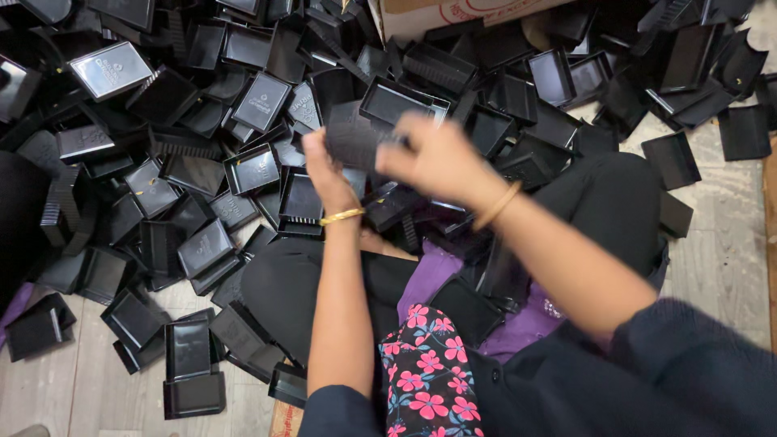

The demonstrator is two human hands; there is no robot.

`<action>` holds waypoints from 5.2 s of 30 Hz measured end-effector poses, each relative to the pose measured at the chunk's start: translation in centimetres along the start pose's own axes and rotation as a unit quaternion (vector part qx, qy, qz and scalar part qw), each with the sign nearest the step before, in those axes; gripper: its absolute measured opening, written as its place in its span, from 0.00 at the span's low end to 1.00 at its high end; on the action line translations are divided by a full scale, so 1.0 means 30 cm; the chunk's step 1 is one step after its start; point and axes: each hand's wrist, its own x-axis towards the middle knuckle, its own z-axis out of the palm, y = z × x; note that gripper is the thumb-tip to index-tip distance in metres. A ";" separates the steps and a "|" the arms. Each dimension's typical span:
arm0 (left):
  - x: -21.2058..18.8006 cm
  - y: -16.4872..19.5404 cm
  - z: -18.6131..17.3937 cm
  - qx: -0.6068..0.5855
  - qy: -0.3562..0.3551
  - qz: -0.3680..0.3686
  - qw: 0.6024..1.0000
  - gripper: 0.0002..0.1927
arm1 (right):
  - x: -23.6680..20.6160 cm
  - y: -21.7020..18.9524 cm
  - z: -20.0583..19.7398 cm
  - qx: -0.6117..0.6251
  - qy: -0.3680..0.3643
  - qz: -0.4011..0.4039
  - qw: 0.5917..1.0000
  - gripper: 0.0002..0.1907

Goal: The person sits on the floor among a large pile of black plastic boxes and cardboard cartons, picks up box bases one at a time, presses a lid onto each base, and sets the assembled box back onto the pile.

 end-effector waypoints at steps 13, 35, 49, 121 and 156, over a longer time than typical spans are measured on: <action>-0.013 0.038 0.033 -0.028 0.019 -0.143 0.989 0.25 | -0.018 0.185 0.140 -0.124 0.002 -0.030 0.992 0.10; -0.046 0.026 0.066 -0.112 -0.010 -0.136 0.984 0.33 | -0.109 0.084 0.124 0.284 -0.010 0.127 0.950 0.34; -0.037 0.050 0.084 0.312 -0.030 0.084 0.946 0.34 | -0.176 0.091 0.088 0.295 -0.084 0.172 0.936 0.24; -0.035 0.061 0.126 0.196 -0.108 0.026 0.974 0.34 | -0.226 0.143 0.096 0.388 -0.089 0.188 0.898 0.29; -0.038 0.021 0.096 0.053 -0.038 0.015 0.998 0.22 | 0.134 0.362 0.210 -0.076 0.092 0.015 0.993 0.13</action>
